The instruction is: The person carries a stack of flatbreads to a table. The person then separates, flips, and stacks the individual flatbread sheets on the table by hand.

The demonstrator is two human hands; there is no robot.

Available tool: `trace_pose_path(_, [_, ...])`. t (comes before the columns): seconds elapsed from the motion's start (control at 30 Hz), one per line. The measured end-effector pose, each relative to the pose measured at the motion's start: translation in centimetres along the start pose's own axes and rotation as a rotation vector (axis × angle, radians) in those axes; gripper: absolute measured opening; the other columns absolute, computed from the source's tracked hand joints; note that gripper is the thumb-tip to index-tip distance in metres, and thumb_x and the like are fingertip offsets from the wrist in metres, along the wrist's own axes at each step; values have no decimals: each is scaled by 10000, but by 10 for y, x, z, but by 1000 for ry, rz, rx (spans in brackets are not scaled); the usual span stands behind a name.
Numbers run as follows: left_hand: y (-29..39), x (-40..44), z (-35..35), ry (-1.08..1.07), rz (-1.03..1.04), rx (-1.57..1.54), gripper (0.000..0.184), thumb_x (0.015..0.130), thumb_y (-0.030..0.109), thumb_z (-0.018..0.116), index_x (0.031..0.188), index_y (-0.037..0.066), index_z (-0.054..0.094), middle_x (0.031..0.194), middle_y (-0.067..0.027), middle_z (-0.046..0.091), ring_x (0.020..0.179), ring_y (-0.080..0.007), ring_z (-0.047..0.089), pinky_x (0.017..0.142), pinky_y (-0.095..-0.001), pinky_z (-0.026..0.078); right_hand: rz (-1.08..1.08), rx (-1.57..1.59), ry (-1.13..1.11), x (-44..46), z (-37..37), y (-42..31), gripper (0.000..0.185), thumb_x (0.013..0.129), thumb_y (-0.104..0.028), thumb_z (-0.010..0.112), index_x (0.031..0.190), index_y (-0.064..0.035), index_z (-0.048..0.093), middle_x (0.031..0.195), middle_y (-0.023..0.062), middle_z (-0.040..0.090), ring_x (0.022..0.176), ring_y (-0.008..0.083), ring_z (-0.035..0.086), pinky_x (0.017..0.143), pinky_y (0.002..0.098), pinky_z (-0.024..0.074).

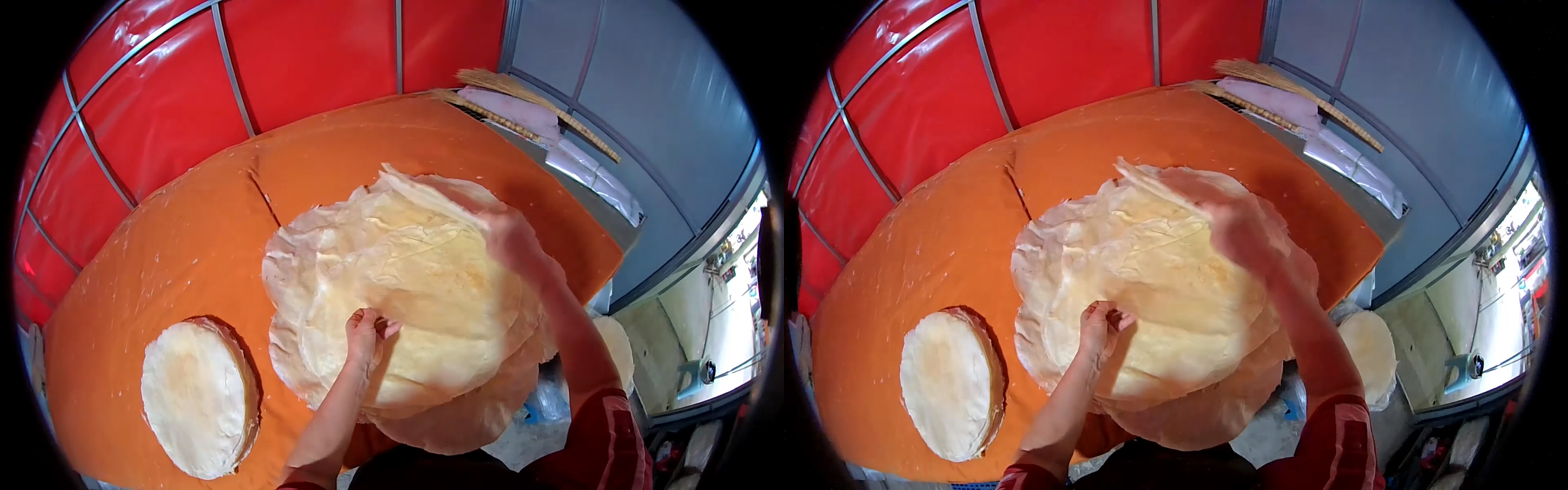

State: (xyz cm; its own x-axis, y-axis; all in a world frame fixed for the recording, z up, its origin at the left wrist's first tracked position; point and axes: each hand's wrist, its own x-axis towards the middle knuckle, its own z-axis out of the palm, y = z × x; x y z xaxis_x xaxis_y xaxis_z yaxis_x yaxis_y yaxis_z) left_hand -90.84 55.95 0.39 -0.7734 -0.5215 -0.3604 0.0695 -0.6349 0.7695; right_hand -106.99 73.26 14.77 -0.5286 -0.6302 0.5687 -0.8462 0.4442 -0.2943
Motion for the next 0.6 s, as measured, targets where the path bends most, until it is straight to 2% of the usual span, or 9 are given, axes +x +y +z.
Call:
trace_pose_path(0.1, [12,-8,16,-59,-39,-150,102,756,81,452,758,-12,494,687,-114,533,590,-194,553,513,-295,502,50,-214,-256,-34,16,-33,355,638,3,437,973,-45,544,722,149,575,576,249,548,539,302,436])
trace_pose_path(0.17, [-6,8,-2,-199,-250,-96,123,757,72,431,821,-21,479,743,-138,542,605,-209,557,563,-321,513,26,40,-106,-85,70,-28,258,678,-58,452,919,-25,539,783,163,575,740,254,569,648,339,453])
trace_pose_path(0.23, [-24,26,-14,-224,-217,-95,128,749,60,430,840,-21,473,735,-132,539,618,-211,558,587,-328,513,2,-60,-285,-124,102,-42,374,742,-134,456,1078,27,418,1051,207,464,919,274,509,776,372,402])
trace_pose_path(0.33, [-12,16,9,-207,-141,-47,139,739,47,434,861,-10,468,681,-106,524,657,-208,559,624,-341,513,-44,60,-198,-140,126,-39,401,714,-128,481,1067,51,415,1017,242,486,883,305,526,739,412,416])
trace_pose_path(0.4, [11,-1,26,-306,-155,-187,201,739,45,442,937,9,429,781,-116,503,754,-206,550,674,-349,499,75,-135,-241,-116,103,-42,232,696,-123,494,868,31,515,803,190,559,693,301,566,580,408,447])
trace_pose_path(0.47, [24,-6,29,-330,-132,-212,268,732,37,460,989,19,388,862,-124,473,799,-211,533,702,-354,487,144,-405,-210,-86,97,-14,97,659,-79,473,607,-31,539,488,122,494,449,257,518,414,355,407])
trace_pose_path(0.5, [28,-7,29,-352,-122,-238,344,724,29,477,1042,28,347,943,-132,443,844,-215,517,729,-360,475,-114,-195,-196,-55,64,-5,134,720,-116,453,649,-70,556,457,113,494,391,251,487,382,344,390])
trace_pose_path(0.57, [28,-8,24,-335,-59,-124,415,710,18,497,1077,41,305,996,-132,406,869,-233,501,748,-363,462,-52,-101,-46,-10,-5,-22,103,716,-115,487,737,-42,558,629,133,547,535,249,519,477,346,401])
trace_pose_path(0.6, [27,-10,21,-307,2,-10,489,697,8,516,1113,54,264,1049,-132,370,893,-250,485,766,-366,450,-12,-75,-150,6,-36,-35,135,730,-134,489,790,-38,563,708,134,559,622,232,533,550,334,415])
